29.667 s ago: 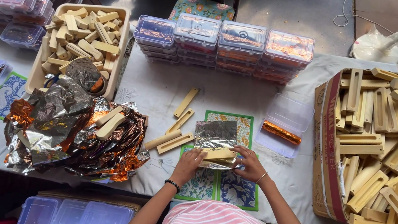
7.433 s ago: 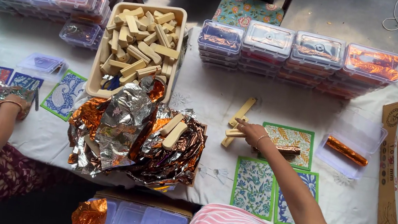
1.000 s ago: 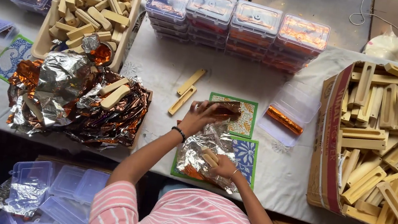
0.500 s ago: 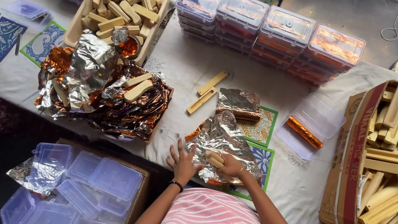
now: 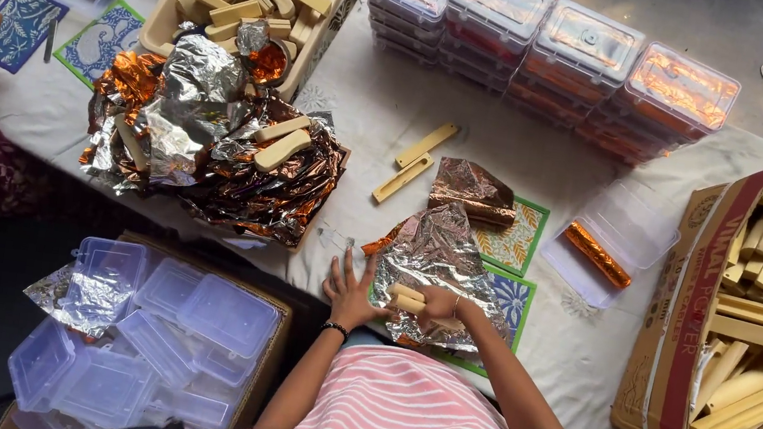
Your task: The recorder is wrapping wooden blocks in colored foil and organizing them.
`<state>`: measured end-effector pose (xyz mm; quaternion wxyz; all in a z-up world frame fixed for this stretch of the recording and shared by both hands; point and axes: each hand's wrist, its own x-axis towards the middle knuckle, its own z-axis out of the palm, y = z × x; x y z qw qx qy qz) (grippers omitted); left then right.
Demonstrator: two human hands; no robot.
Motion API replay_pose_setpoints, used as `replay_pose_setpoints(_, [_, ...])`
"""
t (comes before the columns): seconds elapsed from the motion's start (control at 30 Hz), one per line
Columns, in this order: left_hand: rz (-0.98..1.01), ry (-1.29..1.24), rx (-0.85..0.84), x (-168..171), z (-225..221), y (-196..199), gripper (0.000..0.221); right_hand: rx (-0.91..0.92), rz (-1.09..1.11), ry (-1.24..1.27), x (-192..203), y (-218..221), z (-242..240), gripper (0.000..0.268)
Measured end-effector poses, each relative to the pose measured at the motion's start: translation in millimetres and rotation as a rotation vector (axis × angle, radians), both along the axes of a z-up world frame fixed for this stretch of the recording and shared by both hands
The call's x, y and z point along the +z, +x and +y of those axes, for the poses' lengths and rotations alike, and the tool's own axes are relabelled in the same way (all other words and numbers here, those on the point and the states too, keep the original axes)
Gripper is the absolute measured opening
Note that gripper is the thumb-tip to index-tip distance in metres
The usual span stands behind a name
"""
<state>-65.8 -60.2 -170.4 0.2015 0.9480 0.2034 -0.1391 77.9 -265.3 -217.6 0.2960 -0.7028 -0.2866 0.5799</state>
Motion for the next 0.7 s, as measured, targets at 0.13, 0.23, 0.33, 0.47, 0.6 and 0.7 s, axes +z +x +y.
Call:
replay_pose_setpoints(0.13, [-0.017, 0.007, 0.007, 5.3, 2.5, 0.2, 0.135, -0.358, 0.264, 0.093, -8.0, 6.2, 22.4, 0.045])
replay_pose_setpoints(0.23, [-0.092, 0.039, 0.044, -44.4, 14.5, 7.0, 0.097, -0.488, -0.057, -0.106, 8.7, 12.2, 64.7, 0.052])
replay_pose_setpoints(0.33, [-0.187, 0.091, 0.065, -74.5, 30.4, 13.0, 0.072, -0.430, -0.293, -0.083, -40.3, 25.8, 102.6, 0.061])
replay_pose_setpoints(0.47, [-0.111, 0.087, 0.116, -32.1, 42.9, 26.8, 0.080, -0.264, -0.554, -0.155, -16.4, 23.5, 130.7, 0.070])
replay_pose_setpoints(0.6, [0.012, 0.045, 0.181, -15.4, 47.7, 28.4, 0.089, -0.241, -0.639, -0.238, 51.0, 5.1, 137.4, 0.079])
replay_pose_setpoints(0.7, [0.024, 0.031, 0.212, -23.1, 48.7, 28.3, 0.099, -0.269, -0.702, -0.250, 64.5, -1.3, 143.4, 0.074])
